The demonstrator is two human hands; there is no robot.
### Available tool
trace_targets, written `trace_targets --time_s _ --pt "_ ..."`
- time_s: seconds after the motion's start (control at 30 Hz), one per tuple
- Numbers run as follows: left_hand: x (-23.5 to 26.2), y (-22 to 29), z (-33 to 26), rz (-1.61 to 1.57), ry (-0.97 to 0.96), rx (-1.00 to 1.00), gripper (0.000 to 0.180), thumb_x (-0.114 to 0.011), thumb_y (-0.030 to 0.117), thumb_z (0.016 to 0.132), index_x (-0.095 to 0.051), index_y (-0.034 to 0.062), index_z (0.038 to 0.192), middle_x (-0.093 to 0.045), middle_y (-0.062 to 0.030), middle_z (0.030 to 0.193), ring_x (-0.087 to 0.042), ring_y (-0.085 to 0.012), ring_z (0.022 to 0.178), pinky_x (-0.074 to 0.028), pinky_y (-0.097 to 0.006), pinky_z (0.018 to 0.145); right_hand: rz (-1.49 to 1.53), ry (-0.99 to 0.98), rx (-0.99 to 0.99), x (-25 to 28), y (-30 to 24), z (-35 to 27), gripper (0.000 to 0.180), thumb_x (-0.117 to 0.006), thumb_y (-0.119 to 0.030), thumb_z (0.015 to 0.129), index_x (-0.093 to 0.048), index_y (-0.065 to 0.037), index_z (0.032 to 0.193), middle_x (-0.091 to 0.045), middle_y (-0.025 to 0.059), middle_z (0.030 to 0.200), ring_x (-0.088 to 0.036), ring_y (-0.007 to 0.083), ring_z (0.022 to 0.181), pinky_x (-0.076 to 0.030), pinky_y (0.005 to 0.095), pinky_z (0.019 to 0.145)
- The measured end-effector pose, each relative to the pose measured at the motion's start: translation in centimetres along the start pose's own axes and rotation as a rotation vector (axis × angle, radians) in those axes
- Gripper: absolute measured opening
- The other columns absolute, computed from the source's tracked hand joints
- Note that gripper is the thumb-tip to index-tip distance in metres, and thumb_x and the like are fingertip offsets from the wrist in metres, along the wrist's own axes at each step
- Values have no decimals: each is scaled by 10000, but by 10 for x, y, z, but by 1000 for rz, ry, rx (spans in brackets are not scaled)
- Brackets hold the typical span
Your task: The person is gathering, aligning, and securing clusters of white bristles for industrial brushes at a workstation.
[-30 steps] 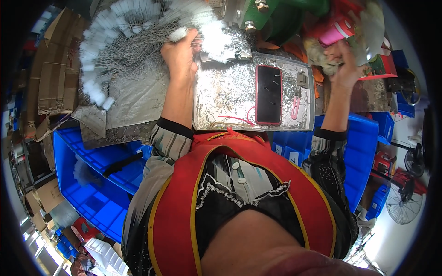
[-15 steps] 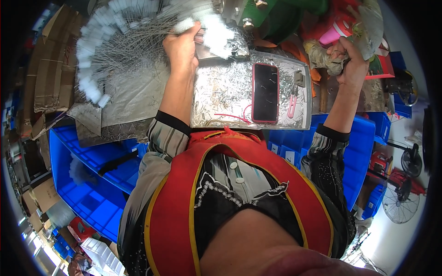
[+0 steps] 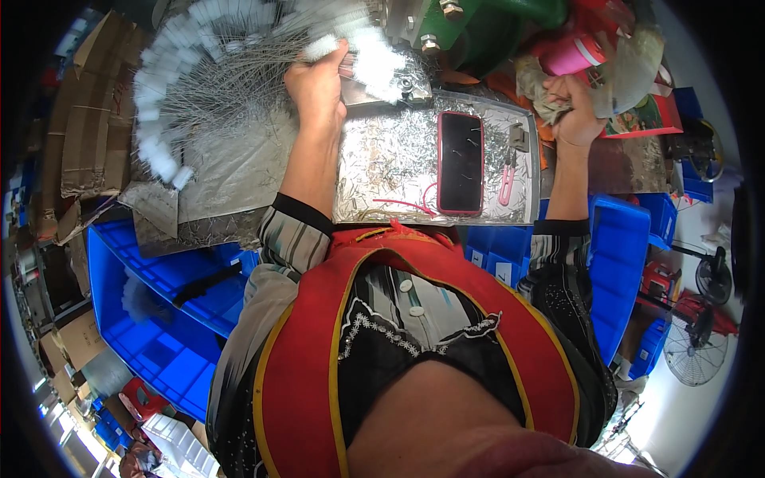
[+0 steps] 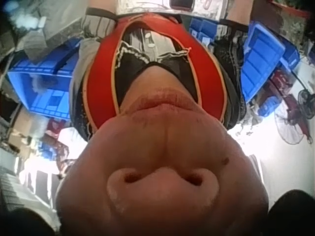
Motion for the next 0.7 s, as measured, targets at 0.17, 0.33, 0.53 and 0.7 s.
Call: trace_targets --time_s 0.17,0.33,0.53,0.7 --pt "-3 2 -4 -80 15 -11 124 -694 81 705 -607 12 759 -608 -60 645 -500 -86 478 -323 -201 413 -149 116 -314 -5 -41 12 275 -504 -81 771 -409 -39 516 -413 79 510 -459 202 515 -428 350 626" --pt "5 -9 3 -174 79 -3 137 -665 -37 696 -603 -18 816 -613 -80 730 -563 -138 583 -434 -234 484 -118 105 -380 -18 -66 27 226 -553 -63 740 -434 -40 550 -384 54 490 -462 189 461 -429 340 554" --pt "1 -6 2 -157 77 -15 118 -707 50 691 -601 36 740 -589 -36 609 -482 -75 454 -307 -193 391 -151 149 -368 -12 -57 20 229 -539 -58 750 -432 -36 548 -383 52 493 -470 192 484 -435 344 576" --pt "0 -4 2 -127 79 -15 117 -705 53 695 -599 35 741 -586 -38 610 -478 -75 454 -311 -193 391 -155 150 -420 -14 -64 26 219 -536 -60 756 -444 -23 562 -387 58 496 -478 199 497 -434 344 581"
Point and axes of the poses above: each hand's wrist, its own z-axis towards the middle knuckle, its own x-axis out of the back of the hand, y = z × x, the point moved 2 cm from there along z, towards the middle knuckle
